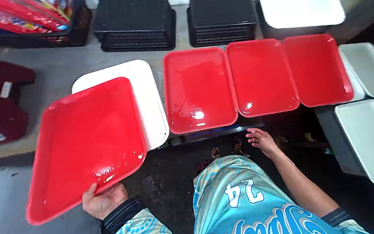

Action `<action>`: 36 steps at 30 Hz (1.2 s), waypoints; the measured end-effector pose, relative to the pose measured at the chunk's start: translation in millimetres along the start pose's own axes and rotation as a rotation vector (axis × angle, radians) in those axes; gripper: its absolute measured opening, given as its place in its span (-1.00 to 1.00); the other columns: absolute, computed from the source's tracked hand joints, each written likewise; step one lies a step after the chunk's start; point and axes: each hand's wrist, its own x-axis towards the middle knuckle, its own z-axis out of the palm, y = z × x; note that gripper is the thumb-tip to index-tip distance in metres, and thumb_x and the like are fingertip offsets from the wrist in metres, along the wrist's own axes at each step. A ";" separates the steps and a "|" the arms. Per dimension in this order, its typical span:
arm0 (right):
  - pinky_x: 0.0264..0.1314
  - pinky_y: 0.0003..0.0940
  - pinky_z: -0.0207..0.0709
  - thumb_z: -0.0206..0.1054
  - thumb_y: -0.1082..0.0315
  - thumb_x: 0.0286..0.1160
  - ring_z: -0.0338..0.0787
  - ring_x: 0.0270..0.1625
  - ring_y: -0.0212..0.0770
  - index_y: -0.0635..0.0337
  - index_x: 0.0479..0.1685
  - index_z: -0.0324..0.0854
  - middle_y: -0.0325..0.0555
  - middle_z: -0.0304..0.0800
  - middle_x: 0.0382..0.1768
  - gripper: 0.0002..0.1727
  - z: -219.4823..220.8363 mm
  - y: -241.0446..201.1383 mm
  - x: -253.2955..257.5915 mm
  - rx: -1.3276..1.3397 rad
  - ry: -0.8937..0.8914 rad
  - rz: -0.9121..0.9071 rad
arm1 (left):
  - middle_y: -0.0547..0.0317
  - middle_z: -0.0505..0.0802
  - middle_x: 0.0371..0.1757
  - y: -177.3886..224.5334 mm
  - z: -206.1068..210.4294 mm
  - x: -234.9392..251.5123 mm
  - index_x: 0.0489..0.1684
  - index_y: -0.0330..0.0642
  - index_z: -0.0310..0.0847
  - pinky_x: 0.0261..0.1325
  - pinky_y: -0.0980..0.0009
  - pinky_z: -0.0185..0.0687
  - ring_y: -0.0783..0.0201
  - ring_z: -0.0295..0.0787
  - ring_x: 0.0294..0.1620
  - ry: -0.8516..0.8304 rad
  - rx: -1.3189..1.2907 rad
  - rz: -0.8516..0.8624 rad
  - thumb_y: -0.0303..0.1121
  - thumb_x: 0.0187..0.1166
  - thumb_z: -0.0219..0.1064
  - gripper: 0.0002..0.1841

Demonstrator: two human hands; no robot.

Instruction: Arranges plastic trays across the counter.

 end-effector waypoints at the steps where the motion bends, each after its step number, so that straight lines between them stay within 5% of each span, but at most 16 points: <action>1: -0.24 -0.39 0.70 0.04 0.19 0.89 0.87 -0.18 -0.24 0.16 0.40 0.60 -0.07 0.89 -0.02 -0.63 -2.4 0.5 0.8 0.016 0.012 0.003 | 0.00 0.70 0.18 -9.9 0.9 -0.9 0.33 -0.19 0.30 0.30 0.02 0.69 0.14 0.72 0.23 -0.002 -0.003 -0.013 -0.48 0.73 -0.16 -0.70; 7: -0.25 -0.38 0.69 0.05 0.19 0.88 0.87 -0.18 -0.23 0.14 0.44 0.58 -0.06 0.89 0.02 -0.62 -21.8 4.9 1.4 0.071 0.058 0.028 | 0.00 0.64 0.31 -54.9 4.8 0.8 0.47 -0.16 0.26 0.34 -0.01 0.66 0.14 0.66 0.31 0.057 0.115 -0.154 -0.45 0.73 -0.08 -0.63; 13: -0.25 -0.32 0.70 0.07 0.14 0.88 0.87 -0.15 -0.16 0.13 0.54 0.48 0.00 0.86 0.08 -0.57 -38.1 0.9 13.8 0.221 0.165 0.034 | 0.02 0.62 0.31 -72.8 18.4 -17.7 0.55 -0.06 0.26 0.18 0.09 0.66 0.15 0.65 0.22 0.124 0.348 -0.346 -0.22 0.77 -0.02 -0.59; 21: -0.11 -0.10 0.78 0.16 0.07 0.82 0.89 0.05 0.05 -0.01 0.75 0.04 0.15 0.76 0.26 -0.38 -32.1 -19.9 46.0 0.451 0.240 -0.024 | -0.04 0.52 0.61 -89.3 47.3 -25.4 0.69 0.04 0.19 0.42 -0.39 0.48 -0.08 0.48 0.61 0.072 0.012 -0.415 -0.02 0.79 -0.09 -0.48; 25: -0.21 -0.07 0.83 0.30 0.21 0.74 0.90 -0.04 0.12 -0.01 0.82 -0.11 0.28 0.67 0.30 -0.22 -12.9 -33.0 67.1 0.467 0.307 -0.068 | -0.01 0.57 0.54 -101.7 47.8 -12.6 0.67 -0.01 0.17 0.47 -0.23 0.53 0.03 0.54 0.55 0.091 -0.070 -0.319 -0.05 0.89 -0.16 -0.53; 29: -0.29 -0.10 0.81 0.21 0.42 0.76 0.89 -0.16 0.08 0.02 0.81 -0.13 0.31 0.62 0.25 -0.26 9.2 -38.5 72.3 0.500 0.383 -0.077 | -0.04 0.54 0.56 -100.4 47.8 9.3 0.70 -0.07 0.13 0.50 -0.12 0.53 0.06 0.53 0.56 0.190 -0.032 -0.209 -0.10 0.93 -0.21 -0.53; 36: -0.27 -0.08 0.82 0.15 0.44 0.77 0.89 -0.15 0.09 0.00 0.79 -0.13 0.30 0.65 0.21 -0.30 55.6 -42.6 66.8 0.443 0.392 -0.090 | -0.06 0.55 0.53 -69.0 18.0 74.0 0.71 -0.10 0.12 0.45 -0.05 0.58 0.11 0.57 0.50 0.213 0.063 -0.190 -0.16 0.93 -0.16 -0.54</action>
